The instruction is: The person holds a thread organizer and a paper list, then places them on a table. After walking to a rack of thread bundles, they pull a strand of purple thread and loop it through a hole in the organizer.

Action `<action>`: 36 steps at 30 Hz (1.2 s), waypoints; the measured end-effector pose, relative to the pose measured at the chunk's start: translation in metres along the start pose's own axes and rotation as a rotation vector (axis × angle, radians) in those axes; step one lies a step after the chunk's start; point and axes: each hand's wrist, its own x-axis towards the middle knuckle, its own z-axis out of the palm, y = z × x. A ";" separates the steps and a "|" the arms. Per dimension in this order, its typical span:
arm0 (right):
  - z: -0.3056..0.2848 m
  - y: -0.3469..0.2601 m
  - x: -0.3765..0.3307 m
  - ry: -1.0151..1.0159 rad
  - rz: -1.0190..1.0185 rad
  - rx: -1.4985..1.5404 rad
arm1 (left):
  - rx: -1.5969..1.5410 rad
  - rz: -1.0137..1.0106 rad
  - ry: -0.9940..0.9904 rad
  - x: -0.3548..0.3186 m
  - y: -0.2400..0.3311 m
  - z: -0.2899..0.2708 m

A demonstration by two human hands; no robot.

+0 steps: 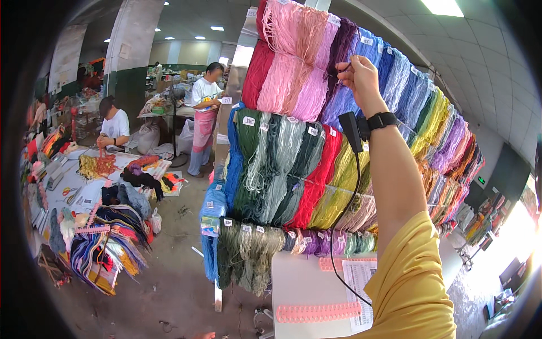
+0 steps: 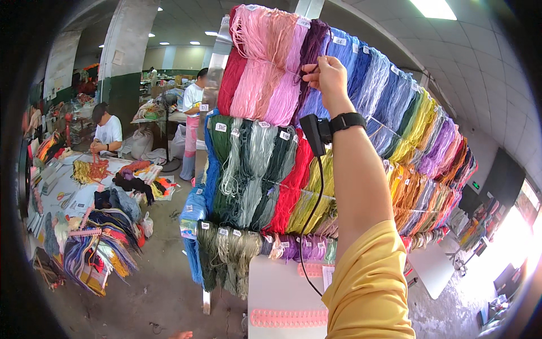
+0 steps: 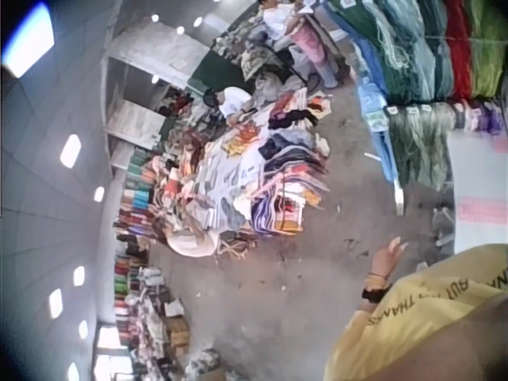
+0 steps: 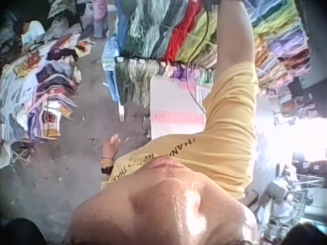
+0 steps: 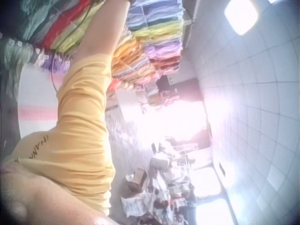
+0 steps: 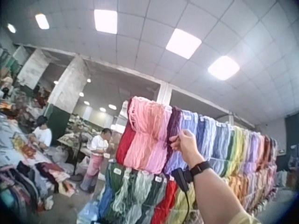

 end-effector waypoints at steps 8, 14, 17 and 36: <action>-0.003 0.001 0.003 0.012 0.072 0.047 | -0.042 0.067 0.057 0.001 -0.007 0.009; -0.005 -0.002 0.001 -0.007 0.078 0.093 | -0.007 0.031 0.012 0.001 -0.004 0.007; -0.004 -0.004 0.001 -0.022 0.092 0.048 | -0.026 0.047 0.021 0.001 -0.007 0.010; 0.012 0.012 0.013 0.152 -0.064 -0.379 | -0.018 0.049 0.035 -0.006 -0.016 0.020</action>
